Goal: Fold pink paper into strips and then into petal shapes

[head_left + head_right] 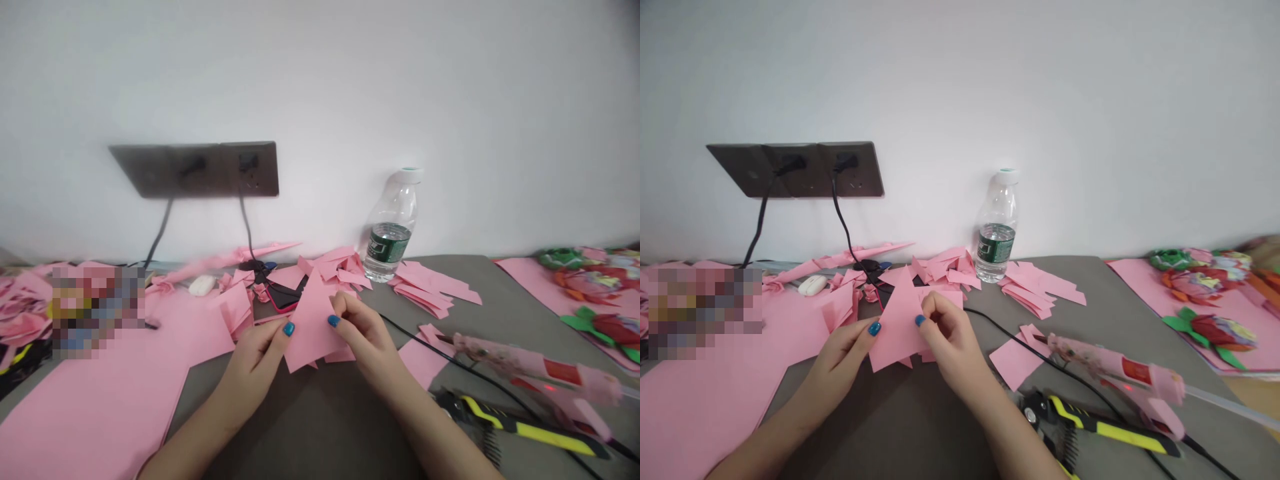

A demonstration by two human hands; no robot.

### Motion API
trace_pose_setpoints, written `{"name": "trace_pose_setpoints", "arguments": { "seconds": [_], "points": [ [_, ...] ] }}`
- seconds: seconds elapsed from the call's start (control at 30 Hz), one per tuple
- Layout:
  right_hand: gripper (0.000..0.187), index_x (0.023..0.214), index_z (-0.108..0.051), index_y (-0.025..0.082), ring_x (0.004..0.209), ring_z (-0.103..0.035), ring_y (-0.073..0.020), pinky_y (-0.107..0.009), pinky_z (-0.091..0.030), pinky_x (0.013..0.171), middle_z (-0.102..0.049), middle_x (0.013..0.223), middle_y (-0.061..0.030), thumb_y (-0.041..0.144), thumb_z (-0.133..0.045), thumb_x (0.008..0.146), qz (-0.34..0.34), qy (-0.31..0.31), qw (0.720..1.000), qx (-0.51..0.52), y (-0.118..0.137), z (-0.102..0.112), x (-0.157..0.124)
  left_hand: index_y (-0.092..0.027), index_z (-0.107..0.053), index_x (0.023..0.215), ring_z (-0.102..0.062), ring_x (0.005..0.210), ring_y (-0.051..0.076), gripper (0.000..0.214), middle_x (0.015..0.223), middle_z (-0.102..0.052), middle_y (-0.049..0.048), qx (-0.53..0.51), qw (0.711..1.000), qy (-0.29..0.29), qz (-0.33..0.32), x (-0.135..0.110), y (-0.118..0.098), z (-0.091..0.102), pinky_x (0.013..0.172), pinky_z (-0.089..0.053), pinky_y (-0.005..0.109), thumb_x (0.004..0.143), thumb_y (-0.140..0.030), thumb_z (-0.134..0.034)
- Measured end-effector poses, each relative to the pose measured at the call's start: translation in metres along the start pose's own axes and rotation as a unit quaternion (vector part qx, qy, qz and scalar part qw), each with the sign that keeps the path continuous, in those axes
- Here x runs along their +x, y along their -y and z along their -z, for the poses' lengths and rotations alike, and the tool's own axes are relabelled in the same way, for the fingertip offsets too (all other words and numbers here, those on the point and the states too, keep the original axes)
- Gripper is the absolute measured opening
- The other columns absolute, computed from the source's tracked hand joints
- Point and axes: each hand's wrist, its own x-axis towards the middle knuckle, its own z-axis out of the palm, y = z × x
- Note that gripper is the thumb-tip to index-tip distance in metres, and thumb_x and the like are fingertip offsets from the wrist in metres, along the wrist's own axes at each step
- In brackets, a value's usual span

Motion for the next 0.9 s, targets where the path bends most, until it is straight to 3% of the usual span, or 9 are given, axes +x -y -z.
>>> {"name": "trace_pose_setpoints", "arguments": {
  "seconds": [0.13, 0.27, 0.53, 0.63, 0.73, 0.9],
  "points": [
    [0.028, 0.068, -0.037, 0.023, 0.06, -0.029, -0.0134, -0.027, -0.023, 0.054, -0.034, 0.068, 0.0047, 0.032, -0.055, 0.087, -0.02, 0.081, 0.996, -0.01, 0.007, -0.002, -0.004, -0.021, -0.046, 0.061, -0.039, 0.056, 0.015, 0.053, 0.06, -0.044, -0.0022, -0.044, 0.999, 0.015, 0.006, 0.0, 0.001, 0.0, 0.054, -0.033, 0.027, 0.101, -0.055, -0.035],
    [0.027, 0.07, -0.04, 0.023, 0.064, -0.035, -0.0143, -0.027, -0.03, 0.058, -0.039, 0.069, 0.0036, 0.031, -0.057, 0.09, -0.03, 0.126, 0.99, -0.047, 0.015, -0.009, -0.007, -0.019, -0.055, 0.067, -0.047, 0.06, 0.015, 0.04, 0.066, -0.052, -0.0012, -0.059, 0.997, -0.034, 0.019, -0.002, 0.001, 0.0, 0.053, -0.038, 0.024, 0.093, -0.05, -0.056],
    [0.019, 0.081, -0.059, 0.021, 0.068, -0.052, -0.0159, -0.027, -0.041, 0.058, -0.058, 0.078, -0.0015, 0.036, -0.064, 0.091, -0.028, 0.027, 0.999, -0.018, 0.009, -0.013, -0.006, -0.02, -0.067, 0.082, -0.059, 0.067, 0.015, 0.02, 0.076, -0.066, 0.001, -0.104, 0.99, -0.091, -0.029, -0.002, -0.004, -0.002, 0.057, -0.049, 0.021, 0.093, -0.036, -0.063],
    [0.021, 0.078, -0.06, 0.02, 0.07, -0.056, -0.0172, -0.027, -0.044, 0.058, -0.061, 0.078, -0.0027, 0.038, -0.067, 0.088, -0.038, 0.014, 0.999, -0.009, 0.008, -0.012, -0.004, -0.021, -0.069, 0.092, -0.065, 0.074, 0.017, 0.015, 0.085, -0.069, 0.0025, -0.14, 0.985, -0.105, -0.007, -0.001, -0.003, -0.001, 0.059, -0.054, 0.023, 0.089, -0.035, -0.068],
    [0.019, 0.078, -0.062, 0.02, 0.069, -0.058, -0.0172, -0.027, -0.045, 0.058, -0.063, 0.075, -0.0024, 0.035, -0.069, 0.086, -0.037, 0.011, 0.999, -0.015, 0.006, -0.011, -0.004, -0.02, -0.072, 0.09, -0.067, 0.079, 0.019, 0.014, 0.086, -0.07, 0.0039, -0.14, 0.982, -0.126, 0.007, -0.001, 0.002, -0.001, 0.066, -0.058, 0.026, 0.087, -0.034, -0.071],
    [0.018, 0.076, -0.066, 0.02, 0.066, -0.058, -0.0178, -0.028, -0.047, 0.06, -0.064, 0.071, -0.0022, 0.036, -0.069, 0.085, -0.035, -0.035, 0.998, -0.025, 0.001, -0.01, -0.004, -0.022, -0.076, 0.086, -0.069, 0.063, 0.016, 0.01, 0.076, -0.073, 0.0011, -0.164, 0.977, -0.129, 0.053, -0.001, 0.008, 0.0, 0.062, -0.061, 0.027, 0.085, -0.031, -0.073]
  ]
}}
